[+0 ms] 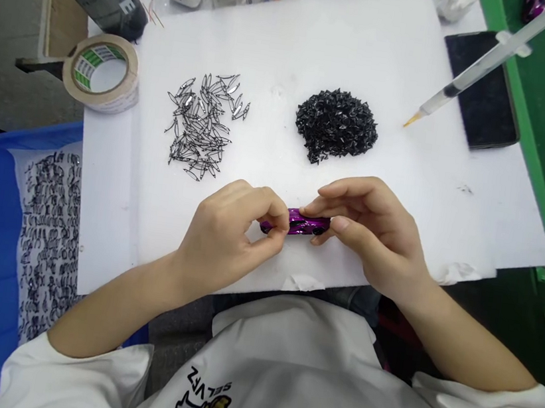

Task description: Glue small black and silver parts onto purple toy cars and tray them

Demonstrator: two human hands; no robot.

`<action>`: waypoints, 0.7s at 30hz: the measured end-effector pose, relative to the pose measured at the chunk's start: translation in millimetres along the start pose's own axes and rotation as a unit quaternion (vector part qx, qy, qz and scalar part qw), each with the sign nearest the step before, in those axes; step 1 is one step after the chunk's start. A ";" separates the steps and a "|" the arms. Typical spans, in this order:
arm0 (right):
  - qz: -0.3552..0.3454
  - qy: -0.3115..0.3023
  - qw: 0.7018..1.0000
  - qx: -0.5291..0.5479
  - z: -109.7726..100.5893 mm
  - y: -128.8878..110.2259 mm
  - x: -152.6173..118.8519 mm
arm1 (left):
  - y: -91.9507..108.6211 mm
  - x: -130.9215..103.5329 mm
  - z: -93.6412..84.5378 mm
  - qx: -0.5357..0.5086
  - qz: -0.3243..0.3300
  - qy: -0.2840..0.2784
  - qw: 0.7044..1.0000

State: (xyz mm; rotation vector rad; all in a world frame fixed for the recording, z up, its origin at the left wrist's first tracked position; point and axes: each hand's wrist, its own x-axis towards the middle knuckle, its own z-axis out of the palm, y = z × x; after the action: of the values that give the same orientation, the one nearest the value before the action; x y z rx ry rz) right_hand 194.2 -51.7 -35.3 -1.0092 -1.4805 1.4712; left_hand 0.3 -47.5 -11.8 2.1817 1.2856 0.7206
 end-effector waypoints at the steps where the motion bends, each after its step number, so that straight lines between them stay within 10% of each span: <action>1: -0.002 -0.002 1.000 -0.001 -0.1 -0.2 -0.1 | 0.1 0.1 -0.3 0.001 0.001 -0.005 1.000; 10: -0.034 0.011 0.994 -0.106 1.2 -0.2 -3.9 | -1.8 -3.3 3.9 0.071 -0.047 -0.105 0.991; 15: -0.172 0.013 0.924 -0.342 4.3 1.9 1.6 | -2.5 -4.5 6.1 0.071 -0.042 -0.102 0.991; 21: -0.157 -0.041 0.882 -0.442 8.6 3.8 4.4 | -4.6 -4.8 7.0 0.058 -0.035 -0.088 0.994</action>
State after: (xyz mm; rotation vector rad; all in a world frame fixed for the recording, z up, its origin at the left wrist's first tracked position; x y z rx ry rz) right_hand 184.5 -50.7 -39.1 -1.1290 -2.3280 0.5662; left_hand 0.1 -50.8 -20.8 2.2231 1.3326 0.4256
